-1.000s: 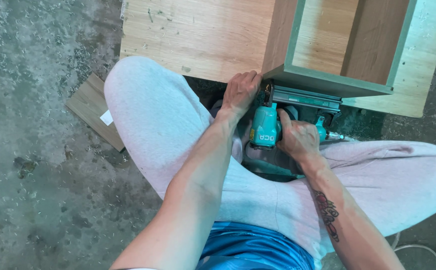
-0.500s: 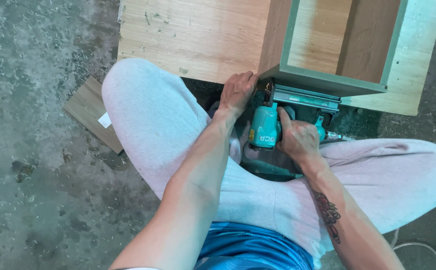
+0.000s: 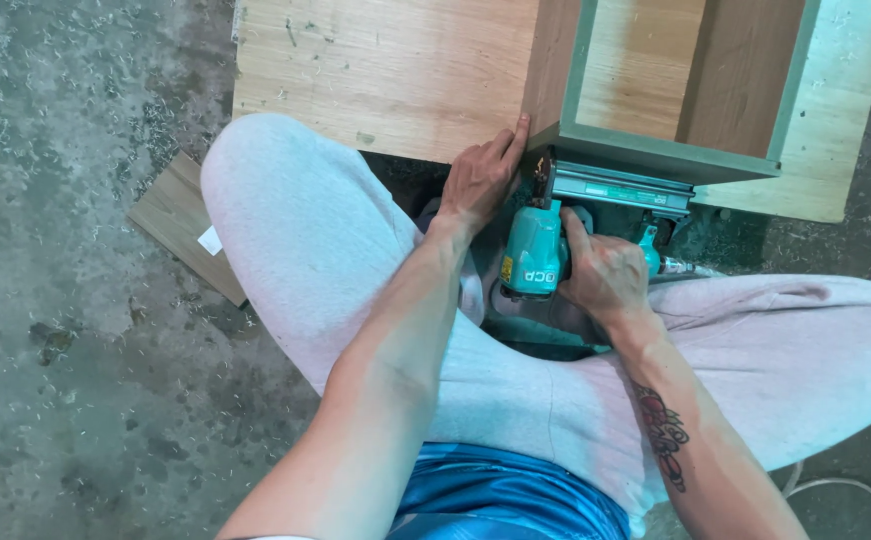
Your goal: Assembling a wooden box using a pneumatic nail gun
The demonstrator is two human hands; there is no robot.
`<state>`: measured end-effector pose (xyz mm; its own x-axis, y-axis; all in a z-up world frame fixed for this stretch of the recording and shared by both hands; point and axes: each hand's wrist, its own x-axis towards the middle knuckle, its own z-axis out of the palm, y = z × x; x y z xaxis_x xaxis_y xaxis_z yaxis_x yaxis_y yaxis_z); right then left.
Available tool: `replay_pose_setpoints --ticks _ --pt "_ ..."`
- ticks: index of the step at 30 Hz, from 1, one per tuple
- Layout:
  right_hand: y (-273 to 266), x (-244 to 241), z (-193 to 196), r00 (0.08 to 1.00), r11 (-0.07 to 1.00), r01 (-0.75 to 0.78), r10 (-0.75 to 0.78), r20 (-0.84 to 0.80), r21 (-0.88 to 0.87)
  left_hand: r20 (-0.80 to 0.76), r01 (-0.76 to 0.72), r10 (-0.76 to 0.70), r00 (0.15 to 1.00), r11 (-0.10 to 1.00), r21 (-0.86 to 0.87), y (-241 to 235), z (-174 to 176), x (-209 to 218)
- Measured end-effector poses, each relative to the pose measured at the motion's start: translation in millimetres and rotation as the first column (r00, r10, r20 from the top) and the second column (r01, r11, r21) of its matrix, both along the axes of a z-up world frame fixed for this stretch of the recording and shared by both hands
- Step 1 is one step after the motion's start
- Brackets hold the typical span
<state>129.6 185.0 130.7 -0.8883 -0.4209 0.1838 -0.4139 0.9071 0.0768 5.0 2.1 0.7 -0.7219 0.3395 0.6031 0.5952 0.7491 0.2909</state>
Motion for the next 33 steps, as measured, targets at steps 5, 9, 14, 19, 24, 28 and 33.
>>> replay_pose_setpoints --ticks 5,9,14,19,24,28,33 --pt "-1 -1 3 1.000 1.000 -0.017 0.017 -0.006 -0.025 0.000 0.025 -0.025 1.000 0.999 0.029 -2 0 2" --pt "-1 1 6 0.998 1.000 0.008 -0.007 0.055 -0.019 -0.004 0.019 -0.019 1.000 0.999 -0.036 -5 0 3" --pt "5 2 -4 0.997 1.000 0.014 -0.014 0.071 0.001 0.012 0.019 -0.018 1.000 0.999 -0.048 -5 2 4" --pt "6 1 -7 0.996 1.000 0.025 -0.024 0.084 -0.003 0.031 0.035 -0.034 0.999 0.998 -0.045 -7 8 5" --pt "16 3 -20 0.981 0.997 0.075 -0.071 0.180 -0.016 0.067 0.034 -0.030 0.997 0.997 -0.065 -6 5 4" --pt "17 5 -22 0.983 0.996 0.083 -0.084 0.163 0.012 0.087 0.042 -0.037 0.996 0.997 -0.062 -7 9 6" --pt "2 0 2 0.979 0.997 0.075 -0.076 0.188 0.015 0.144 0.069 -0.062 0.988 0.997 -0.045 -6 -2 3"
